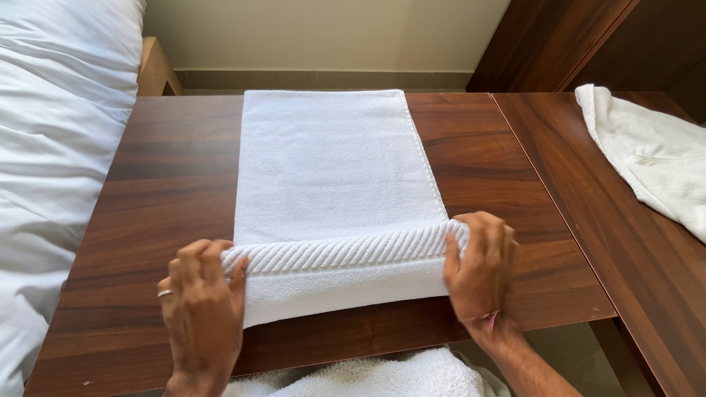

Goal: The person folds a white towel on a wooden table, rolling it into a tight cylinder and tucking the end to secure it. They then unfold the towel, smooth it out, and refold it into a compact roll. Finally, the person picks up a white bathrobe and begins to unfold it on the table.

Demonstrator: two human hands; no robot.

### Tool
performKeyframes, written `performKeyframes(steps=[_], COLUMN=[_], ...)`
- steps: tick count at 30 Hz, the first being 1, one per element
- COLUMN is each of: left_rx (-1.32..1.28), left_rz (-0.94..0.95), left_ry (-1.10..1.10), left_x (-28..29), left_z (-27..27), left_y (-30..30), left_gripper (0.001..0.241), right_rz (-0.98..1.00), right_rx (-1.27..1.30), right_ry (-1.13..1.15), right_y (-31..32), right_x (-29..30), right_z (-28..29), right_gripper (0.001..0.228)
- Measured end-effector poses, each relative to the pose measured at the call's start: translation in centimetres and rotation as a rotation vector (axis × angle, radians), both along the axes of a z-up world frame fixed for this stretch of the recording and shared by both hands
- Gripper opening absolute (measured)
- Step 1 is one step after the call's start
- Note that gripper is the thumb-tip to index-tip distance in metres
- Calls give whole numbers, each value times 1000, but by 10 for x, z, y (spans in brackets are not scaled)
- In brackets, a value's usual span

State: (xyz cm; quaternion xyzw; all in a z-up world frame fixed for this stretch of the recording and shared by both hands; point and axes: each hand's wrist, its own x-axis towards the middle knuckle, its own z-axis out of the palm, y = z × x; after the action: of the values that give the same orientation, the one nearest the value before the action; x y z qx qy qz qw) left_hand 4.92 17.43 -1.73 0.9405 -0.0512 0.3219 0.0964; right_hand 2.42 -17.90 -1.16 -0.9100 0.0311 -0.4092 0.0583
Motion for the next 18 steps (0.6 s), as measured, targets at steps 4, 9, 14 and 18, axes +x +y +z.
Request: performKeyframes(steps=[4,9,14,18], left_rx=[90,-25,62,151], left_rz=[-58,-541,-500,-395], left_ry=[181,159,332,551], left_x=[-2,-17,-15,-10], left_z=[-26,2,1,22], left_y=[-11,-39,-37,-28], left_gripper=[30,64,92,101], right_rz=[304,556,467,447], right_rx=[-50,-165,-230,-212], right_ry=[168,307,425,487], right_y=[27,67,66,63], right_x=[-5,-14,-13,-9], right_z=[-25,5,-3,-1], right_gripper=[28,71,81,88])
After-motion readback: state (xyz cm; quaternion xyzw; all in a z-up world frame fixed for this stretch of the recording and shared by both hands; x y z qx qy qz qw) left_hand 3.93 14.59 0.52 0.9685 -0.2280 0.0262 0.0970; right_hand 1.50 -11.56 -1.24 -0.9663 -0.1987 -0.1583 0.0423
